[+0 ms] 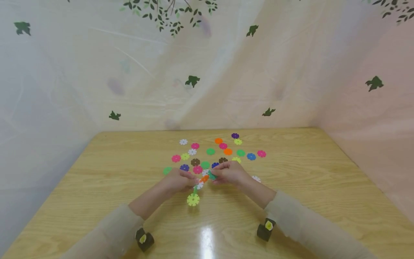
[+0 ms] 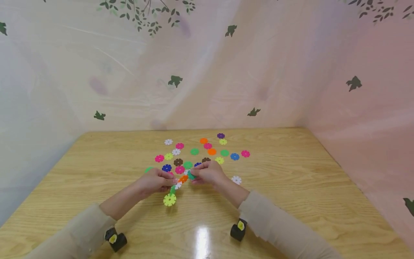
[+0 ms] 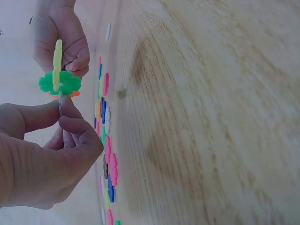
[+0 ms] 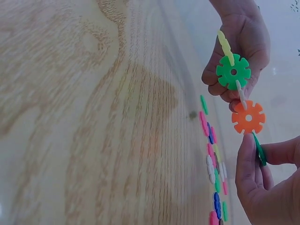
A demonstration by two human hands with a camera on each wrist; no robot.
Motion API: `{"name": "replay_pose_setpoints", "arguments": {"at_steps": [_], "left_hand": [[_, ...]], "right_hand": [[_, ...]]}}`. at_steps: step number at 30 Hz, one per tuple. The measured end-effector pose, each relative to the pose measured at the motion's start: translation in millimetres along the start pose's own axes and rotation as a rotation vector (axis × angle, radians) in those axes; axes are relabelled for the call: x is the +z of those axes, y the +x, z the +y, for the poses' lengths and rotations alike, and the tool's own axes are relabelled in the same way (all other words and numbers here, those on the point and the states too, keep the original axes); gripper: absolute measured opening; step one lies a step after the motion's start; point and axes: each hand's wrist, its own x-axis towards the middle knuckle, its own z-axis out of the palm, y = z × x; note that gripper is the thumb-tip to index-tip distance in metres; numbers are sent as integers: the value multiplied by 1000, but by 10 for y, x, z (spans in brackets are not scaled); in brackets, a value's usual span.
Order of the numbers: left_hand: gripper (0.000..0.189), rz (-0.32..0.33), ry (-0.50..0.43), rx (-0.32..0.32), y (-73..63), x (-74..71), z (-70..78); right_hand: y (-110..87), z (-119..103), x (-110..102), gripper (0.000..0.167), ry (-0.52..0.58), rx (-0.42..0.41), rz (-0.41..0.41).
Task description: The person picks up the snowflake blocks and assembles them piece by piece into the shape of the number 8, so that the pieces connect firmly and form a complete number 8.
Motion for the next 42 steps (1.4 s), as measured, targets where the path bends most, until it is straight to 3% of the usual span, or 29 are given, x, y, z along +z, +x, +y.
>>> {"name": "replay_pose_setpoints", "arguments": {"at_steps": [8,18,27,42], "left_hand": [[24,0,-6,-10,0,-3,5],[20,-4,5,-2,-7,-12,-13],[21,-6,-10,12,16,4,-13],[20,103,92,16,-8,109,25]], "right_hand": [[-2,-9,5,18,-72,-6,5],[-7,-11,8,16,-73,0,44],[-16,14,16,20,-64,-6,17],[0,118,82,19,12,-23,57]]}}
